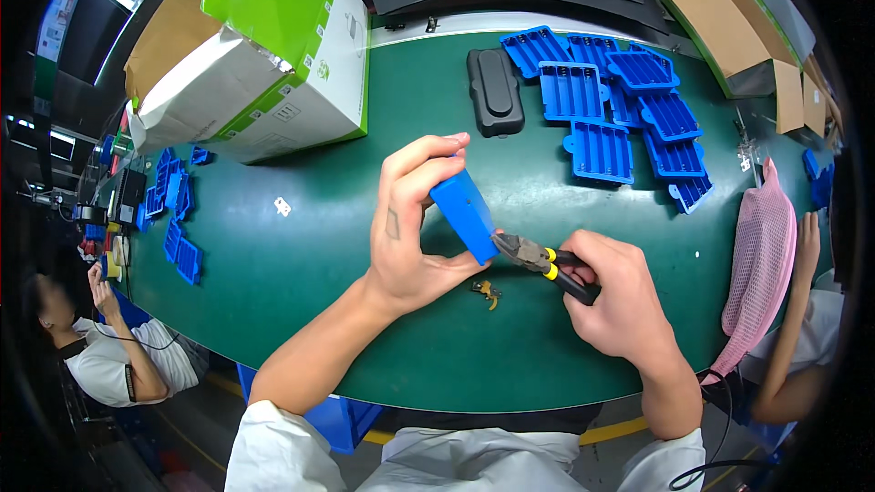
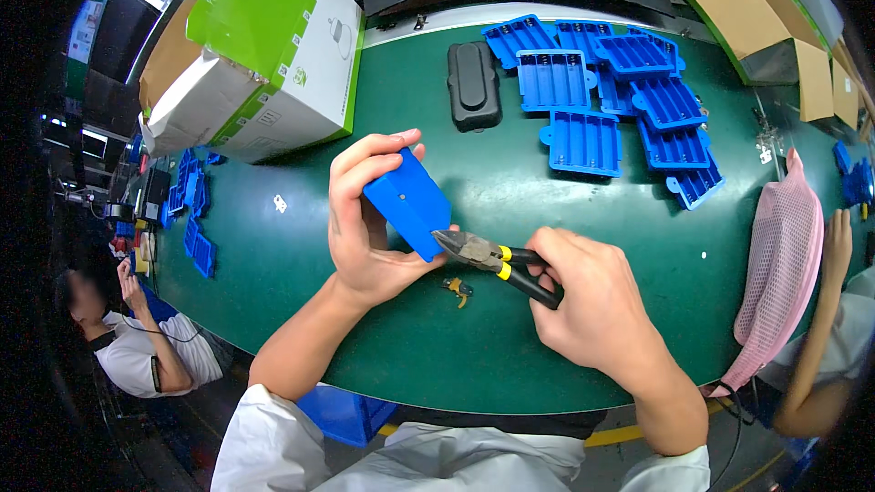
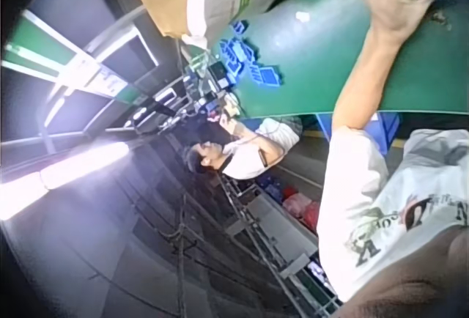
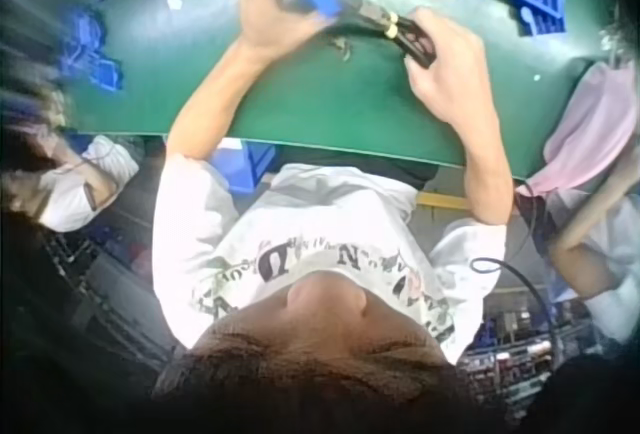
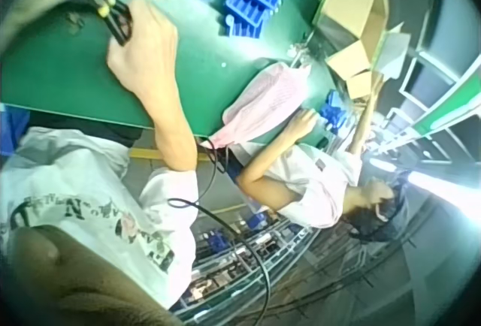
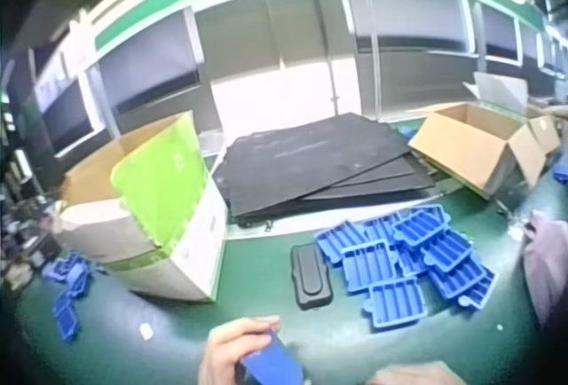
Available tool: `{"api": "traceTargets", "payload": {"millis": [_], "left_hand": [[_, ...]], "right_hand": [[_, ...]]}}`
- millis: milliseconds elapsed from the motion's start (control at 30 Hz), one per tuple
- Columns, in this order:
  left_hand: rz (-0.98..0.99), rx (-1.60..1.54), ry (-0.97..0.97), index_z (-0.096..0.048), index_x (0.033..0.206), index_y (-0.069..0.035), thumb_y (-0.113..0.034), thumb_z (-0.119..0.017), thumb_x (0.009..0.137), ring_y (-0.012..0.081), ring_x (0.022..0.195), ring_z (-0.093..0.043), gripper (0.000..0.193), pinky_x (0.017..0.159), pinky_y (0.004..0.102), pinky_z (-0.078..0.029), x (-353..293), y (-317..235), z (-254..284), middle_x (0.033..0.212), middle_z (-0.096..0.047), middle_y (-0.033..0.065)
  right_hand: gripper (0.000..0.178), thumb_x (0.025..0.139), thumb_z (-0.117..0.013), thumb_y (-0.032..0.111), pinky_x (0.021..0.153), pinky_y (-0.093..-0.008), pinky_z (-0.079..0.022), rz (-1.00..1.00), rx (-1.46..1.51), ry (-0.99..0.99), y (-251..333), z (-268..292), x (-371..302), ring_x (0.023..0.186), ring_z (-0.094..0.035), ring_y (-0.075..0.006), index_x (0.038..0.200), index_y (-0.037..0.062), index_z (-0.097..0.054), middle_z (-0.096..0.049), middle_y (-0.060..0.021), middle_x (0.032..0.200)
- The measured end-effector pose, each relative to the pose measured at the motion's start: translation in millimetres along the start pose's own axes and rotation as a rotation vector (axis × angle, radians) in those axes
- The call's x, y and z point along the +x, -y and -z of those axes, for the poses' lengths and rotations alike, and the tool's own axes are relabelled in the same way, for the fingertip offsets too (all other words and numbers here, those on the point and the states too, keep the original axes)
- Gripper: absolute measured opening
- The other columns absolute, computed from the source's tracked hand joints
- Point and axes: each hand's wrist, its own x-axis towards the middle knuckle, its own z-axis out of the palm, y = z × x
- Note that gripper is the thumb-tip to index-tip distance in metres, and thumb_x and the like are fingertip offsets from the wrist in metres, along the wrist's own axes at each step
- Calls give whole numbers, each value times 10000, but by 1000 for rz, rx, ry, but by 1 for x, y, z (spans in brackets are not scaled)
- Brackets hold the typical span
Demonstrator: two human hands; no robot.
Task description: The recorder is manually inserting small metal pins into blue plastic tray components and using pliers to trim or adjust them.
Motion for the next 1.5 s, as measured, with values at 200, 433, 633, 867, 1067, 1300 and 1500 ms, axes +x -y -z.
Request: {"api": "traceTargets", "payload": {"millis": [200, 433, 633, 867, 1067, 1300, 1500], "left_hand": [[-36, -12, 58, -422, 1236, -14, -45, -849, 640, 357, 1210, -506, 734, 989, 462, -499, 4, 5, 8, 1256, -409, 174], [-17, -22, 84, -430, 1234, -10, -19, -838, 628, 364, 1230, -489, 730, 1007, 470, -486, 2, 4, 10, 1269, -401, 177], [31, -55, 68, -412, 1258, -16, -5, -816, 639, 356, 1248, -471, 739, 1024, 476, -462, -1, 2, 7, 1295, -388, 189], [-2, -70, 121, -453, 1240, -27, -15, -816, 609, 373, 1217, -487, 728, 955, 427, -462, -5, -7, -4, 1303, -440, 215], [-16, -9, 153, -427, 1244, -11, -5, -806, 633, 375, 1231, -487, 719, 1001, 457, -460, -2, -4, -1, 1297, -409, 216], [-28, -7, 147, -438, 1237, -9, -27, -809, 634, 376, 1205, -506, 709, 978, 448, -471, -1, -6, 0, 1281, -437, 221], [-44, 15, 136, -451, 1226, -15, -38, -819, 622, 377, 1177, -530, 708, 944, 444, -482, -1, -8, 1, 1268, -451, 218]], "right_hand": [[267, 606, -590, -100, 527, -337, -450, -62, 95, 7, 4, 1, 0, 579, -564, -282, 850, -14, -522, -552, -136, 707], [275, 608, -593, -87, 551, -352, -446, -85, 88, 31, 3, 4, -1, 605, -555, -305, 861, -8, -521, -539, -132, 702], [316, 616, -578, -59, 603, -368, -445, -38, 73, 48, 4, 6, -3, 660, -532, -316, 920, -5, -512, -502, -130, 747], [399, 621, -613, -59, 645, -307, -483, 2, 151, -76, 0, 4, 1, 691, -568, -220, 1017, -9, -602, -547, -97, 780], [453, 618, -628, -55, 640, -300, -484, -2, 119, -57, -3, 5, 1, 682, -571, -198, 1068, 1, -620, -558, -90, 772], [466, 618, -638, -49, 622, -305, -478, -15, 115, -49, -3, 4, 2, 662, -557, -197, 1081, 7, -628, -553, -90, 756], [466, 619, -636, -53, 624, -299, -478, -13, 115, -41, -2, 4, 2, 665, -559, -195, 1082, 3, -630, -553, -91, 759]]}}
